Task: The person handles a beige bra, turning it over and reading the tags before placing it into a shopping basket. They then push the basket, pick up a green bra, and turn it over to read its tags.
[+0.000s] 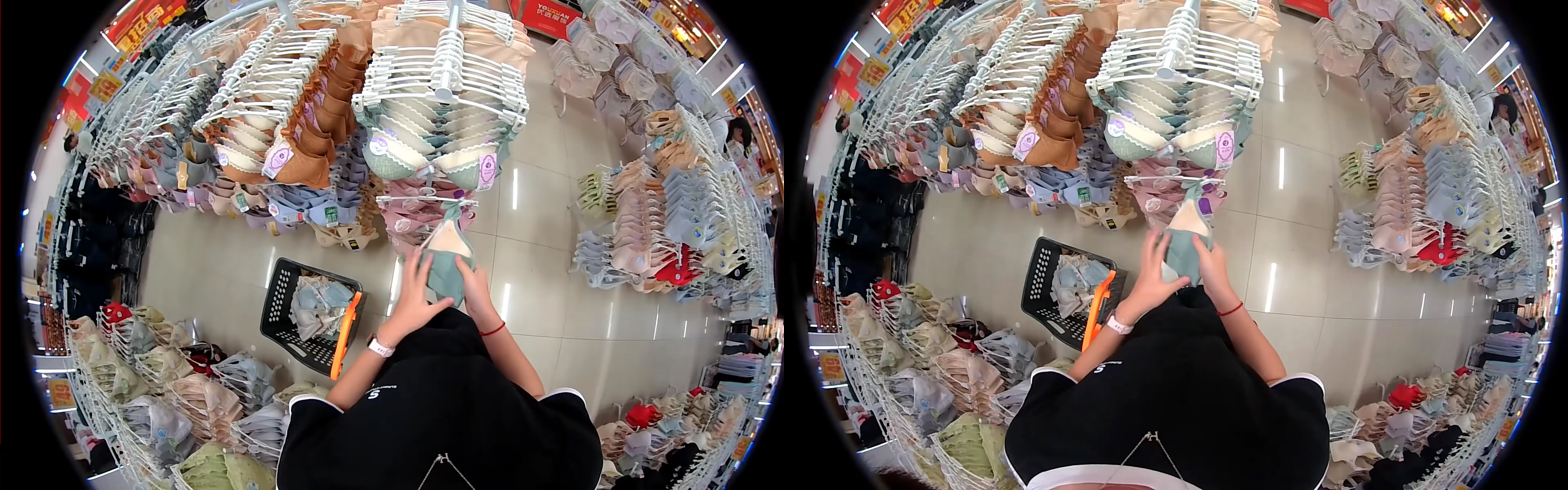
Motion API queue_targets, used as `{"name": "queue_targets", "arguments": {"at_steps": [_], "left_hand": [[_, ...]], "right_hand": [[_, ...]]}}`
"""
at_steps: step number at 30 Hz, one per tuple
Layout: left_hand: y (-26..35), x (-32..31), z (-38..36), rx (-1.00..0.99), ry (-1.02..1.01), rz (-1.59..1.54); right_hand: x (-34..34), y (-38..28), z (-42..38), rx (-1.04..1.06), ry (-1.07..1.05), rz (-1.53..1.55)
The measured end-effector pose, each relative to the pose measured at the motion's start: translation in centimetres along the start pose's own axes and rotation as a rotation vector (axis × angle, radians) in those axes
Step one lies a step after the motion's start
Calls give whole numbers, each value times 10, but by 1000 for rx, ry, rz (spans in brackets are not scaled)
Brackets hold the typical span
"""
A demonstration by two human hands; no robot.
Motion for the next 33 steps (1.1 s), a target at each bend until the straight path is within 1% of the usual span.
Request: {"name": "queue_targets", "arguments": {"at_steps": [1, 2, 5, 8, 10, 11, 12, 14, 15, 17, 18, 21, 22, 24, 25, 28, 29, 31, 32, 33], "left_hand": [[7, -8, 5, -42, -58, -40], [4, -13, 7, -3, -53, -147], [3, -10, 14, -12, -42, -115], [-5, -7, 11, 28, 5, -238], [-42, -17, 5, 126, 55, -598], [-50, -18, 5, 175, 76, -778], [-58, -18, 2, 221, 97, -858], [-67, -18, -5, 322, 148, -1016], [-65, -14, -5, 299, 191, -1041], [-61, -7, 1, 252, 282, -1092], [-65, -5, 2, 259, 340, -1139], [-64, -3, 2, 338, 266, -1350], [-63, -1, 1, 356, 197, -1361], [-57, 3, -1, 412, 213, -1492], [-54, 5, -3, 441, 222, -1556], [-47, 12, 3, 347, 206, -1855], [-46, 15, 3, 315, 208, -1946], [-42, 21, 2, 260, 197, -1933], [-33, 26, 1, 243, 198, -1898], [-23, 31, 1, 226, 200, -1863]], "right_hand": [[-3, -1, -2, -12, -30, 18], [-7, -2, -3, -22, -58, 36], [-10, -2, -2, 40, -70, 165], [-20, -8, -5, 102, -187, 271], [-30, -8, -11, 21, -299, 270], [-33, -8, -14, -16, -351, 270], [-41, -13, -15, 6, -448, 271], [-47, -17, -19, 17, -491, 269], [-50, -19, -21, 20, -514, 267], [-53, -25, -23, 25, -537, 223], [-54, -28, -23, 30, -550, 201], [-59, -32, -24, 75, -544, 75], [-58, -33, -23, 92, -534, 68], [-57, -32, -21, 125, -516, 55], [-51, -23, -16, 108, -481, 6], [-30, -2, -1, 37, -390, -154], [-33, 3, 0, 12, -421, -175], [-38, 16, 1, -40, -479, -218], [-48, 8, -7, 24, -491, -278], [-54, 9, -12, 14, -523, -297]]}}
Point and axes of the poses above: each hand's wrist, its own z-axis towards the middle knuckle, its own x-axis out of the back of the hand, y = z × x, the point moved 8 cm from there along z, towards the middle knuckle, and after that the axes turned 8 degrees about -y, right-handed, at the moved point
